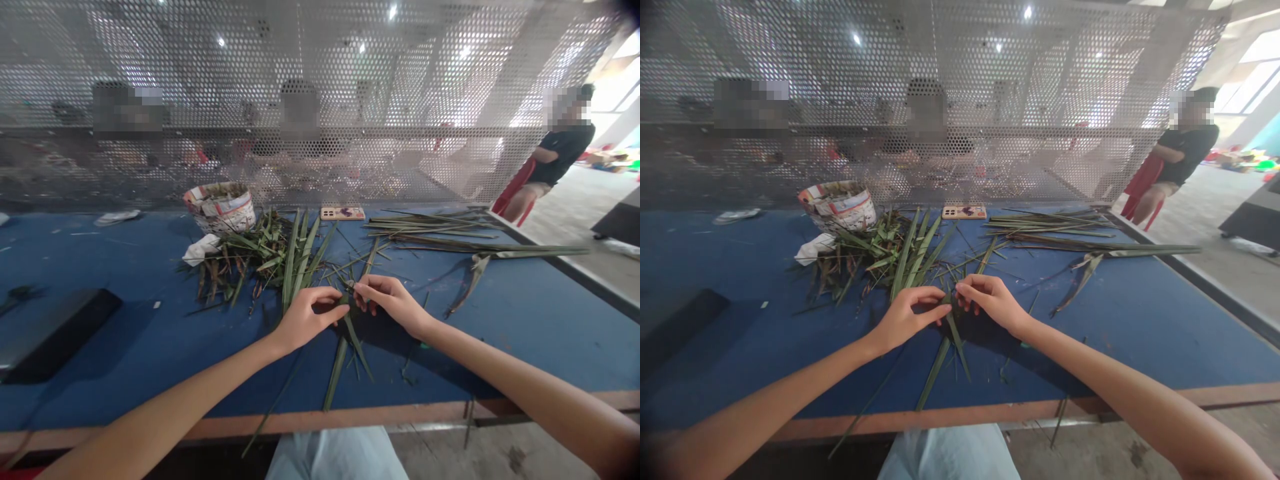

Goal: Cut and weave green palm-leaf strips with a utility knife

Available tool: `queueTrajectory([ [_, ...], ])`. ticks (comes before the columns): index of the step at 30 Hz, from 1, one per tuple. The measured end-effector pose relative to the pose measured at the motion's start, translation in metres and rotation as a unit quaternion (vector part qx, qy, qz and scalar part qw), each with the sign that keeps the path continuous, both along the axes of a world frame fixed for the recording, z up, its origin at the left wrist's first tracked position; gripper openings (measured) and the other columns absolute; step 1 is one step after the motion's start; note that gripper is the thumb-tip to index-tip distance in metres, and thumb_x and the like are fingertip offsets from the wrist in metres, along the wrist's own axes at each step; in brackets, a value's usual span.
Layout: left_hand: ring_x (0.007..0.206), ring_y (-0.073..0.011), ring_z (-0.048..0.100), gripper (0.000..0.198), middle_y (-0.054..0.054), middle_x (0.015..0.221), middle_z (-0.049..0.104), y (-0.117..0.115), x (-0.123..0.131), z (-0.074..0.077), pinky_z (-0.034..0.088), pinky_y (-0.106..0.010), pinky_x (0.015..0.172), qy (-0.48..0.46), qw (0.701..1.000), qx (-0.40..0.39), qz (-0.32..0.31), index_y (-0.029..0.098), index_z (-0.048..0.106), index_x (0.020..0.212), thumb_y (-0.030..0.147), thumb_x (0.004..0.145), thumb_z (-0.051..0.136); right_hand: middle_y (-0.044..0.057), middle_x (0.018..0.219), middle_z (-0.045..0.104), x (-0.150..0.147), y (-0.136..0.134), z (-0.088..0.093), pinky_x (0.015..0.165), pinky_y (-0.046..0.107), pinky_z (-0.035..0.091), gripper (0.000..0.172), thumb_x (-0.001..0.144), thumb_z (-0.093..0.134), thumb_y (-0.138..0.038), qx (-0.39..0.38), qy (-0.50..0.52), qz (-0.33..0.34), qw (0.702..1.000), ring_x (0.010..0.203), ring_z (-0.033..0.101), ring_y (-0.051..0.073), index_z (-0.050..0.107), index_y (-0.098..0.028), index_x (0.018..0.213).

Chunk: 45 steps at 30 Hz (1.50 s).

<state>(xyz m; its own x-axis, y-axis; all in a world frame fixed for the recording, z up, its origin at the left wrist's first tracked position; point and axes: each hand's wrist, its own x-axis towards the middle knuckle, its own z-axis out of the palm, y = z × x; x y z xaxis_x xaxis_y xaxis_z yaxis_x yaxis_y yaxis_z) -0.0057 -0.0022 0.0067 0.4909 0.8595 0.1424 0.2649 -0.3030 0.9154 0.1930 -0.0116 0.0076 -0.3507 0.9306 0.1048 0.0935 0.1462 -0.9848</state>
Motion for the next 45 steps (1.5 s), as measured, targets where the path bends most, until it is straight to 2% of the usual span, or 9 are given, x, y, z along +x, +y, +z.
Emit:
queueTrajectory([
  [4, 0.058, -0.0148, 0.062, 0.024, -0.001, 0.065, 0.064, 0.002, -0.001, 0.0, 0.049, -0.025, 0.058, -0.019, 0.999, -0.015, 0.028, 0.015, 0.06, 0.081, 0.039, 0.079, 0.063, 0.0, 0.065, 0.057, 0.0, -0.002, 0.001, 0.055, 0.023, 0.039, 0.037, 0.085, 0.056, -0.051, 0.007, -0.012, 0.037, 0.999, 0.059, 0.049, 0.011, 0.059, -0.017, 0.07],
  [11, 0.057, -0.0143, 0.061, 0.023, 0.0, 0.061, 0.062, 0.003, -0.001, -0.002, 0.047, -0.024, 0.054, -0.021, 0.999, -0.023, 0.039, 0.015, 0.06, 0.078, 0.038, 0.079, 0.064, 0.0, 0.066, 0.056, -0.001, -0.003, 0.003, 0.057, 0.024, 0.039, 0.035, 0.083, 0.058, -0.049, 0.01, -0.018, 0.035, 0.999, 0.061, 0.049, 0.011, 0.058, -0.017, 0.067],
  [18, 0.063, -0.0152, 0.062, 0.021, -0.002, 0.071, 0.066, -0.003, 0.001, -0.001, 0.049, -0.026, 0.063, 0.024, 0.999, 0.042, 0.003, 0.015, 0.065, 0.085, 0.036, 0.082, 0.061, 0.0, 0.066, 0.057, 0.0, 0.0, -0.002, 0.056, 0.023, 0.039, 0.037, 0.086, 0.055, -0.049, 0.012, -0.019, 0.033, 0.999, 0.059, 0.049, 0.01, 0.059, -0.017, 0.069],
  [22, 0.06, -0.0146, 0.062, 0.024, -0.002, 0.073, 0.067, -0.005, 0.001, -0.003, 0.05, -0.026, 0.063, 0.026, 0.999, 0.035, -0.001, 0.016, 0.065, 0.087, 0.039, 0.082, 0.061, 0.0, 0.066, 0.058, -0.001, 0.001, -0.001, 0.054, 0.023, 0.04, 0.037, 0.083, 0.058, -0.051, 0.003, -0.005, 0.008, 1.0, 0.057, 0.049, 0.01, 0.058, -0.017, 0.069],
  [28, 0.059, -0.0149, 0.063, 0.023, -0.003, 0.072, 0.068, -0.003, 0.0, -0.003, 0.05, -0.026, 0.062, 0.042, 0.998, 0.043, -0.019, 0.016, 0.067, 0.088, 0.038, 0.083, 0.061, 0.0, 0.069, 0.064, -0.001, 0.0, 0.004, 0.055, 0.023, 0.042, 0.037, 0.078, 0.068, -0.043, -0.027, 0.024, 0.008, 0.999, 0.059, 0.052, 0.01, 0.062, -0.018, 0.104],
  [32, 0.063, -0.0156, 0.064, 0.025, -0.004, 0.078, 0.07, 0.001, 0.0, -0.002, 0.051, -0.028, 0.065, 0.021, 0.999, 0.006, -0.03, 0.016, 0.068, 0.091, 0.038, 0.082, 0.062, 0.0, 0.071, 0.063, 0.001, 0.001, 0.004, 0.055, 0.022, 0.041, 0.029, 0.078, 0.068, -0.043, -0.042, 0.059, -0.001, 0.997, 0.063, 0.055, 0.011, 0.066, -0.018, 0.092],
  [38, 0.07, -0.0158, 0.065, 0.029, -0.007, 0.083, 0.071, 0.009, 0.0, 0.001, 0.05, -0.027, 0.066, -0.033, 0.992, -0.112, -0.057, 0.014, 0.068, 0.097, 0.037, 0.079, 0.065, 0.003, 0.074, 0.066, 0.004, 0.002, 0.001, 0.057, 0.022, 0.042, 0.028, 0.081, 0.064, -0.045, -0.042, 0.079, -0.056, 0.994, 0.067, 0.057, 0.011, 0.066, -0.017, 0.081],
  [42, 0.072, -0.0146, 0.065, 0.03, -0.008, 0.089, 0.072, 0.012, -0.003, 0.005, 0.05, -0.025, 0.067, -0.076, 0.981, -0.162, -0.074, 0.014, 0.066, 0.099, 0.034, 0.077, 0.069, 0.004, 0.075, 0.068, 0.003, 0.002, 0.0, 0.06, 0.026, 0.044, 0.029, 0.079, 0.065, -0.046, 0.01, 0.032, -0.096, 0.995, 0.069, 0.06, 0.015, 0.066, -0.017, 0.076],
  [45, 0.071, -0.0141, 0.066, 0.038, -0.006, 0.087, 0.073, 0.013, -0.005, 0.008, 0.05, -0.025, 0.066, -0.116, 0.974, -0.179, -0.069, 0.017, 0.059, 0.109, 0.033, 0.076, 0.071, 0.004, 0.076, 0.068, 0.002, 0.002, -0.001, 0.064, 0.028, 0.045, 0.025, 0.078, 0.066, -0.043, 0.073, -0.036, -0.084, 0.993, 0.073, 0.061, 0.017, 0.067, -0.019, 0.073],
])
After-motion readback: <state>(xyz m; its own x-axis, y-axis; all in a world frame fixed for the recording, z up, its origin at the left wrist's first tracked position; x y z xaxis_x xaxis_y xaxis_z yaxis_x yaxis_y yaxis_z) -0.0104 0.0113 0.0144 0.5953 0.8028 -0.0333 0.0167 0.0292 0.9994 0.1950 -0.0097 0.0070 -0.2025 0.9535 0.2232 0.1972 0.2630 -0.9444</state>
